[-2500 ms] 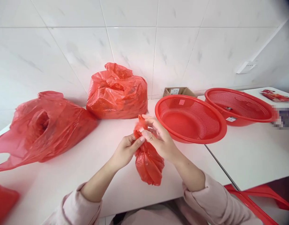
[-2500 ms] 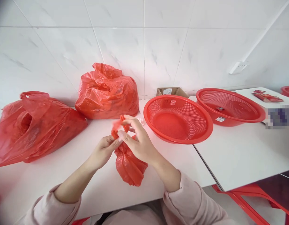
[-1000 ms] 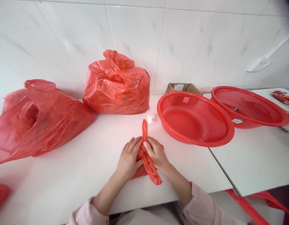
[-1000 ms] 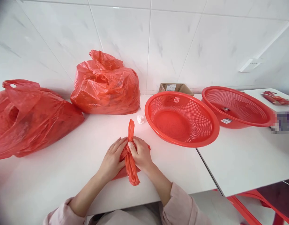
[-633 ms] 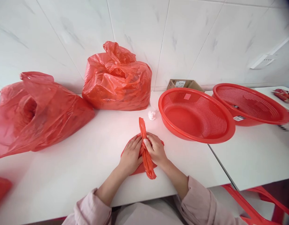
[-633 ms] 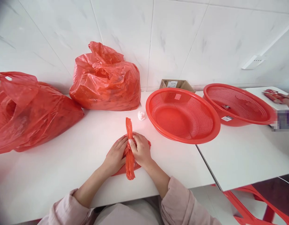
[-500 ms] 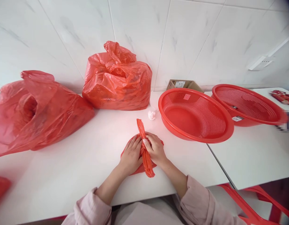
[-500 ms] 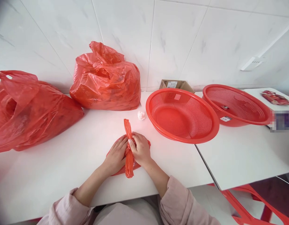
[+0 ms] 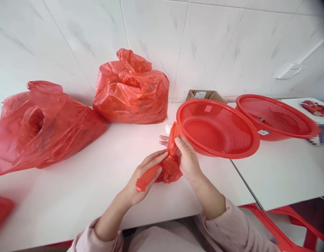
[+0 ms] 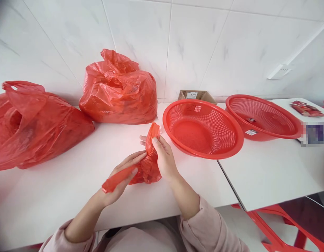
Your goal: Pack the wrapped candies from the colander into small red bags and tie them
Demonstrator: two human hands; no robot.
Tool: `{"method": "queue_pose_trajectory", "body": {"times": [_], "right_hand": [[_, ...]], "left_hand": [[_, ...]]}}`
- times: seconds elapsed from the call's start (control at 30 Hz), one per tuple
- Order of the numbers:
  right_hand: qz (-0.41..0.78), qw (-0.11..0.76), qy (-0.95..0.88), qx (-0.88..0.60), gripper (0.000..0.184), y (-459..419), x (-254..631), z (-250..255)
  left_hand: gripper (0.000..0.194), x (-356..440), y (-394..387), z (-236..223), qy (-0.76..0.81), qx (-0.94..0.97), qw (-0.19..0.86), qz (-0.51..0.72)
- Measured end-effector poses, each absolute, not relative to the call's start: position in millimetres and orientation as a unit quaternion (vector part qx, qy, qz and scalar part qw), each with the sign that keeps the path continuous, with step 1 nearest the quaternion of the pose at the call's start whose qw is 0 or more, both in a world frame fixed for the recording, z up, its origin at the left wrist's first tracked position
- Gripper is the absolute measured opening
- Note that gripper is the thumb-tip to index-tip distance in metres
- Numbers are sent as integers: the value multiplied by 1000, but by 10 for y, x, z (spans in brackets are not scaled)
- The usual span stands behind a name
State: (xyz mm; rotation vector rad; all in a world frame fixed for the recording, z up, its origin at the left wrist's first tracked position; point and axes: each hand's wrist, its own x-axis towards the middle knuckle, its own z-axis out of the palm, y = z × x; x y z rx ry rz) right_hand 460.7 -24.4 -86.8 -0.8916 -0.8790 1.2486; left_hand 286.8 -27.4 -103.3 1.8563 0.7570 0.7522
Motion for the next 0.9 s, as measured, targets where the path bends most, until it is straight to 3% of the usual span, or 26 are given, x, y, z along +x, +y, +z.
{"method": "queue_pose_trajectory", "body": {"times": [0.13,0.27,0.5,0.67,0.8,0.9], "right_hand": [[588,661,-253,-392,29,-225,4533,-878],[671,640,-159,-339,40,-204,4618,-886],[652,647,-226,-324,51,-256,4798,-911],[654,579,-351,-338,37,-247,4943,-832],[488,537,-579,-371,20,-195,4908,-486],[304,484,-730,-374,14,-155,4768,-230]], "left_hand": [[34,2922,-328,-1038,305,642,579,398],[43,2920,-303,-1052,268,476,694,469],[41,2755,-230,-1020,234,498,685,477],[43,2764,-130,-909,272,488,703,440],[37,2925,43,-651,343,564,692,291],[18,3042,136,-488,326,613,680,236]]}}
